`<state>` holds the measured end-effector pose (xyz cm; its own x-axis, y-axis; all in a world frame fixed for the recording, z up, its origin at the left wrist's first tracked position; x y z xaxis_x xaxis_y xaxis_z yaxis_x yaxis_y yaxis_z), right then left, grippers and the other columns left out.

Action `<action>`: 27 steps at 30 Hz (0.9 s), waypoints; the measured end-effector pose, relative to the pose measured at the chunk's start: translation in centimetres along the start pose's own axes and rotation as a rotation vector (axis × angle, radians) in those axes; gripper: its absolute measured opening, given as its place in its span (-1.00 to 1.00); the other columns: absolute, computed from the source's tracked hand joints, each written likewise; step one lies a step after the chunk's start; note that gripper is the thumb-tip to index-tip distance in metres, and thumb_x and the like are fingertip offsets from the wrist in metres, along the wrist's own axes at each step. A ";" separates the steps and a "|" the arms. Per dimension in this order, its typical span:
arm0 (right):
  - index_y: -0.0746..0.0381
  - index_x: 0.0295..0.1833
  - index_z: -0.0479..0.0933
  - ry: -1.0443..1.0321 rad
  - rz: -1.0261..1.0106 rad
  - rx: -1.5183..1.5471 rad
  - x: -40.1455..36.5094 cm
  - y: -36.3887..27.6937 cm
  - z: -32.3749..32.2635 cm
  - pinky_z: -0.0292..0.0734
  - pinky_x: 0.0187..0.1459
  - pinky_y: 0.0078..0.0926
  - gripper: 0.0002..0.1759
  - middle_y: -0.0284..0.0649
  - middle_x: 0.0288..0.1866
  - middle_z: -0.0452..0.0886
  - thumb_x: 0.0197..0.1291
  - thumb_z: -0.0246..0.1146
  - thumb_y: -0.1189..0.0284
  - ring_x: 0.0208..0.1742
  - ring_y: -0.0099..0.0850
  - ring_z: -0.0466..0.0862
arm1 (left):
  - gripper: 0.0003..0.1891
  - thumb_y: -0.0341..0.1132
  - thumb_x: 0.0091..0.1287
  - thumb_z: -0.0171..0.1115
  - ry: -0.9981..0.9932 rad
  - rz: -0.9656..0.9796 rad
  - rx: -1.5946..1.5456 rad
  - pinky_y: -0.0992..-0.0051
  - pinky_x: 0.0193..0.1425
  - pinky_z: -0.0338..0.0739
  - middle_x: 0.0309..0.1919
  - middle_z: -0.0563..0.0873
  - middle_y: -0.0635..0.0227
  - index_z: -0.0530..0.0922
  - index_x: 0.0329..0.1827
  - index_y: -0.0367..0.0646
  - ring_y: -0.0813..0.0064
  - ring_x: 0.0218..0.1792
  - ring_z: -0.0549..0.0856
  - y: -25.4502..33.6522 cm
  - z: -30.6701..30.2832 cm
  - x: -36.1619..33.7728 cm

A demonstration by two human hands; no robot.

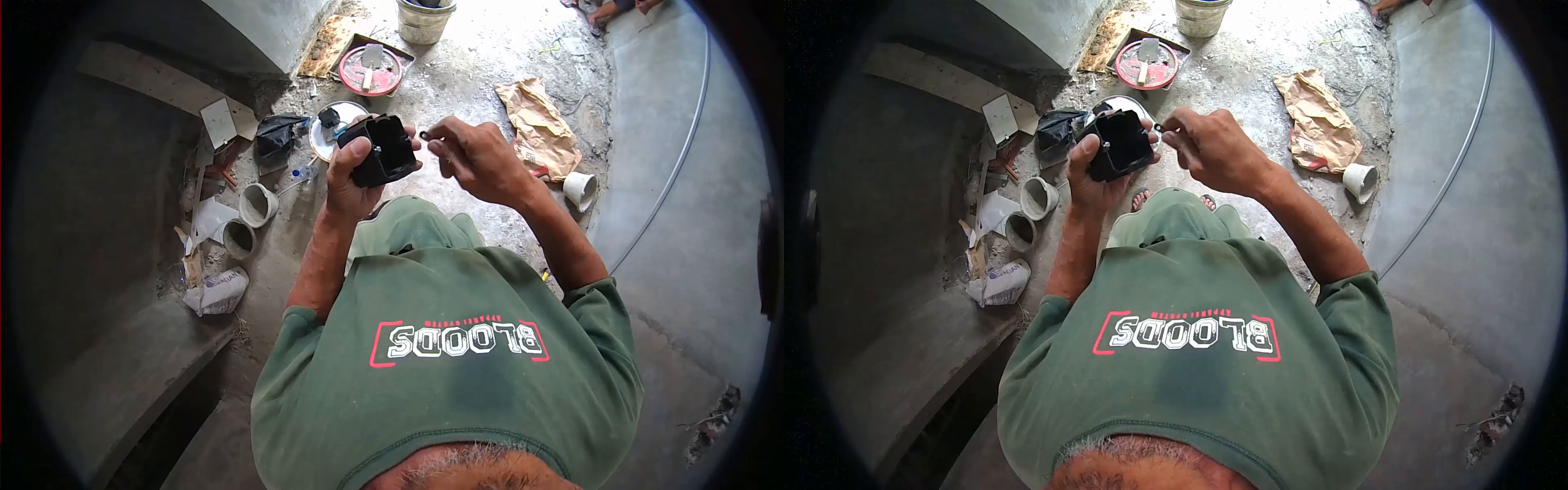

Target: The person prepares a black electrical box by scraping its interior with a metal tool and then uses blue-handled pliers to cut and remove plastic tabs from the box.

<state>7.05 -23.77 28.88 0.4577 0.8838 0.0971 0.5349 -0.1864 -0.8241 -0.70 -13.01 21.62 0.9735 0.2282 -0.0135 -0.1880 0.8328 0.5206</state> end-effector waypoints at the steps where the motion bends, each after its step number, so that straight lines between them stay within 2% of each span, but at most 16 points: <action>1: 0.36 -0.24 0.47 0.001 0.002 -0.001 0.1 -0.2 -0.2 0.48 -0.52 -0.30 -0.80 -0.07 -0.60 0.60 0.43 0.16 0.44 -0.62 -0.28 0.64 | -0.42 -0.17 0.24 0.30 -0.001 -0.001 -0.001 0.06 0.12 0.72 0.07 0.63 -0.17 0.40 0.23 -0.34 0.03 0.06 0.72 0.0 0.2 0.0; 3: 0.37 -0.26 0.49 -0.153 0.224 0.234 -0.1 1.1 1.2 0.44 -0.62 -0.43 -0.78 -0.13 -0.60 0.62 0.44 0.17 0.44 -0.67 -0.47 0.59 | -0.35 -0.19 0.11 0.43 -0.024 0.066 0.186 0.09 0.07 0.75 0.04 0.64 -0.13 0.33 0.18 -0.28 0.09 0.03 0.73 0.6 0.7 0.0; 4: 0.36 -0.26 0.51 -0.153 0.287 0.361 -0.3 2.0 1.8 0.38 -0.68 -0.54 -0.77 -0.22 -0.60 0.62 0.45 0.17 0.43 -0.70 -0.58 0.54 | -0.27 -0.15 0.10 0.46 -0.072 0.061 0.281 0.09 0.10 0.73 0.10 0.60 -0.12 0.29 0.29 -0.20 0.08 0.07 0.71 0.6 0.5 0.0; 7: 0.36 -0.24 0.54 -0.184 0.367 0.460 -0.5 2.4 2.1 0.37 -0.68 -0.58 -0.77 -0.26 -0.60 0.61 0.46 0.15 0.43 -0.69 -0.60 0.53 | -0.24 -0.17 0.03 0.52 -0.051 0.063 0.363 0.11 0.08 0.74 0.09 0.61 -0.10 0.30 0.27 -0.17 0.09 0.05 0.72 0.9 0.6 -0.3; 8: 0.36 -0.24 0.54 -0.186 0.367 0.460 -0.6 2.6 2.2 0.37 -0.68 -0.58 -0.77 -0.26 -0.60 0.61 0.46 0.15 0.43 -0.69 -0.60 0.53 | -0.24 -0.17 0.03 0.52 -0.049 0.065 0.363 0.11 0.08 0.74 0.09 0.61 -0.10 0.30 0.27 -0.17 0.09 0.05 0.72 1.0 0.6 -0.4; 10: 0.37 -0.12 0.55 -0.177 0.342 0.469 -0.6 2.8 2.1 0.30 -0.71 -0.65 -0.79 -0.27 -0.58 0.60 0.50 0.12 0.43 -0.73 -0.66 0.44 | -0.24 -0.20 0.00 0.53 -0.059 0.070 0.359 0.14 0.06 0.75 0.06 0.62 -0.06 0.30 0.24 -0.18 0.11 0.06 0.72 0.9 0.7 -0.4; 22: 0.35 -0.16 0.52 -0.115 0.185 0.294 -0.5 1.6 1.7 0.31 -0.69 -0.64 -0.82 -0.28 -0.59 0.61 0.48 0.13 0.45 -0.71 -0.66 0.47 | -0.20 -0.20 -0.02 0.53 -0.035 0.074 0.403 0.18 0.07 0.74 0.04 0.62 0.00 0.29 0.26 -0.20 0.14 0.03 0.72 0.9 1.3 -1.0; 27: 0.35 -0.19 0.49 -0.089 0.211 0.301 -0.7 1.7 1.9 0.30 -0.71 -0.64 -0.81 -0.27 -0.60 0.60 0.49 0.13 0.45 -0.72 -0.66 0.47 | -0.19 -0.21 -0.03 0.53 -0.024 0.086 0.472 0.18 0.11 0.73 0.07 0.63 -0.01 0.27 0.27 -0.20 0.16 0.04 0.72 0.9 1.1 -1.4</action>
<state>6.25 -23.84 26.35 0.4651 0.8756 -0.1302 0.1967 -0.2456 -0.9492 -2.04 -13.09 23.06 0.9607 0.2702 0.0635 -0.1939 0.4897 0.8500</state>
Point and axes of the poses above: each hand's wrist, its own x-axis towards the middle knuckle, its own z-axis out of the palm, y = z × x, the point moved 9 cm from there along x, towards the middle knuckle
